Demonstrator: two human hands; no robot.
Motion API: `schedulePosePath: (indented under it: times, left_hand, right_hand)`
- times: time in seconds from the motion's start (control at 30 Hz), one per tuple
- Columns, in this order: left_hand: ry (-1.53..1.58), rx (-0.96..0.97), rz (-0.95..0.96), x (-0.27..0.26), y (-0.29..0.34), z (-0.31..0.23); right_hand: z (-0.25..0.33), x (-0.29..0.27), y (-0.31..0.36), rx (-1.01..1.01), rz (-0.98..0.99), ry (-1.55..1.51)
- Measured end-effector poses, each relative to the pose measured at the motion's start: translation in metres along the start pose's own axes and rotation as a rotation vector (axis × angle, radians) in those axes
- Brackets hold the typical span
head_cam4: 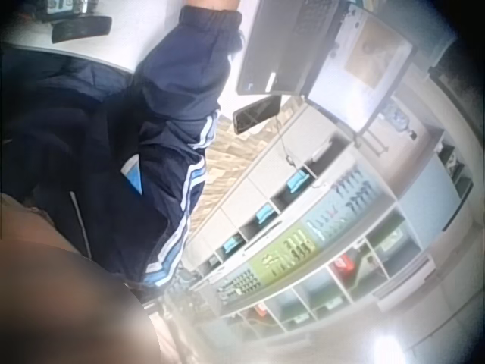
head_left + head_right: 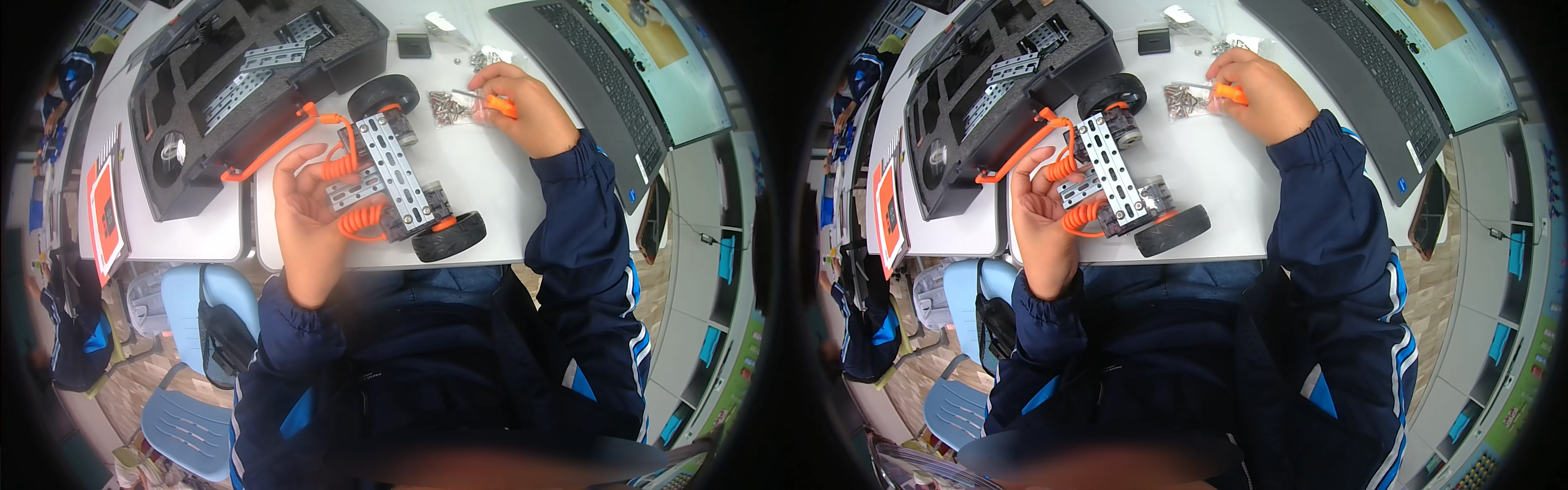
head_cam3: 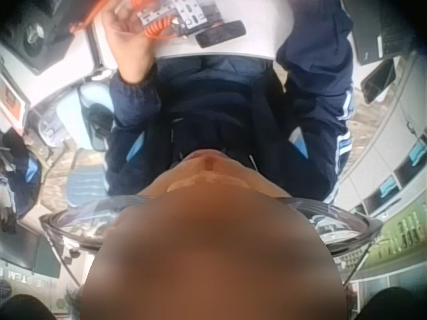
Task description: The person assembles a small wheeled robot by attaching metal brackets and tightening screws with an orange screwdriver. They handle screws, nuts, and a partially built robot chassis, then secure components to the frame.
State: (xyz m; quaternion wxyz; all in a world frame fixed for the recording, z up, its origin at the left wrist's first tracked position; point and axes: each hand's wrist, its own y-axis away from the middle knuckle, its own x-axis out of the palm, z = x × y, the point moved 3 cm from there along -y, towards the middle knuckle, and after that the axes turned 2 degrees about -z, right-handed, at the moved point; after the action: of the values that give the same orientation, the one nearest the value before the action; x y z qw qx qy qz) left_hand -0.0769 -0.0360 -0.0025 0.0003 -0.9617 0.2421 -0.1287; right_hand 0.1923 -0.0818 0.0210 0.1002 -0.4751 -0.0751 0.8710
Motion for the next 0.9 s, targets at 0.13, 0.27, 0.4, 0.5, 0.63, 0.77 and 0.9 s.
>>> schedulePosePath:
  times: [0.13,0.27,0.4,0.5,0.63,0.77,0.9]
  left_hand:
    - [0.003,0.004,0.0,0.0,-0.001,0.0]
    - [-0.005,0.003,-0.005,0.0,0.0,0.0]
    - [-0.005,0.008,0.0,0.0,0.0,0.0]
    - [0.008,-0.001,0.002,0.0,0.0,0.0]
    - [0.013,0.0,0.001,0.0,0.0,0.0]
    - [0.03,-0.003,0.003,0.0,0.0,0.0]
    - [0.024,-0.009,0.004,0.0,0.0,0.0]
  right_hand:
    - [0.0,0.002,0.001,0.02,0.047,0.024]
    - [0.001,0.001,0.001,-0.035,-0.002,0.052]
    - [-0.002,-0.001,-0.001,-0.017,-0.073,0.056]
    - [-0.005,-0.002,-0.001,0.042,-0.124,0.053]
    - [-0.009,-0.003,-0.001,0.066,-0.174,0.006]
    - [-0.015,-0.001,-0.002,0.09,-0.148,-0.075]
    - [-0.023,0.008,-0.004,0.091,-0.105,-0.232]
